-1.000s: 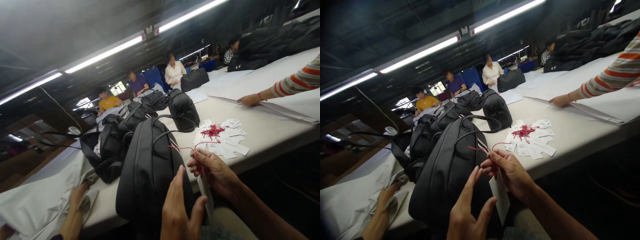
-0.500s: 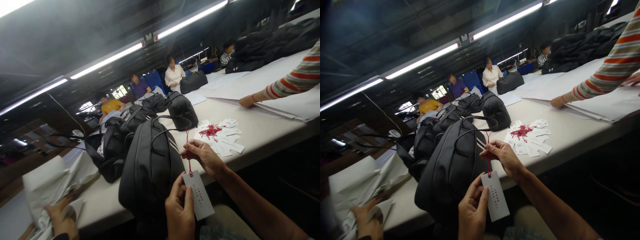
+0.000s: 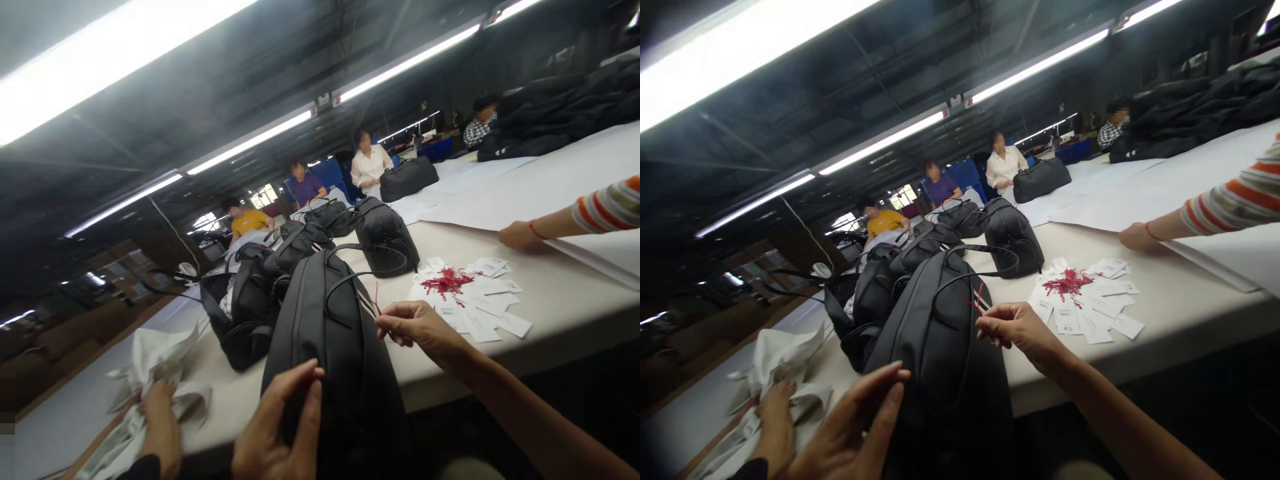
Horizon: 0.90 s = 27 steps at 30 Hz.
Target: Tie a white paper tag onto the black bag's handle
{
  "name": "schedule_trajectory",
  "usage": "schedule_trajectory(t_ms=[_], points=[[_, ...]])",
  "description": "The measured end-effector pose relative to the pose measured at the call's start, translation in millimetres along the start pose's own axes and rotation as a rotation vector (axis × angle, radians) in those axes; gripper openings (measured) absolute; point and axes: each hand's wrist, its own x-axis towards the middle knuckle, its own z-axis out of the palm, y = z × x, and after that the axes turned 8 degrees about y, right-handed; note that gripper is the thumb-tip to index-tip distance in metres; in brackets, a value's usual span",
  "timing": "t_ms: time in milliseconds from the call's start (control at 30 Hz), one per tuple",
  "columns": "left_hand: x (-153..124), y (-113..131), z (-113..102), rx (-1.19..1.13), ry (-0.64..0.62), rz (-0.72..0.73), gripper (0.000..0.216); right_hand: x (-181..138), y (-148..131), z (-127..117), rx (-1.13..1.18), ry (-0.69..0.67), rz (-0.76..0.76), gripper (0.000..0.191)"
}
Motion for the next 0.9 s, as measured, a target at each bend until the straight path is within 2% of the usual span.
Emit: schedule_trajectory(t_ms=[67, 133, 233, 300, 400, 533, 633, 733, 900], points=[[31.2, -2.9, 1.1, 0.028, -0.018, 0.042, 0.017, 4.8, -0.3, 10.9, -0.015, -0.071, 0.018, 0.035], [55.7, -6.8, 10.1, 0.034, -0.124, 0.055, 0.016, 9.8, -0.8, 24.7, -0.018, -0.12, 0.026, 0.036], [76.9, -11.4, 28.9, 0.056, -0.328, 0.015, 0.019, 16.9, -2.3, 45.7, -0.01, -0.156, 0.035, 0.04], [83.6, -13.9, 38.3, 0.071, -0.394, -0.015, 0.018, 20.6, -2.3, 55.4, -0.002, -0.179, 0.046, 0.042], [90.1, -20.5, 42.9, 0.053, -0.376, -0.065, 0.019, 26.1, 3.5, 58.0, -0.005, -0.165, 0.065, 0.043], [98.7, -35.3, 41.9, 0.003, -0.33, -0.147, 0.025, 39.8, 18.9, 47.9, -0.033, 0.011, 0.043, 0.041], [105.5, -41.9, 45.5, 0.011, -0.353, -0.141, 0.025, 51.0, 23.8, 45.3, -0.069, 0.093, 0.005, 0.039], [112.0, -40.9, 50.6, 0.059, -0.398, -0.11, 0.024, 55.2, 19.5, 49.8, -0.067, 0.114, -0.025, 0.036], [114.0, -34.8, 51.0, 0.01, -0.453, -0.155, 0.026, 46.1, 11.9, 56.8, -0.069, 0.083, -0.049, 0.034]])
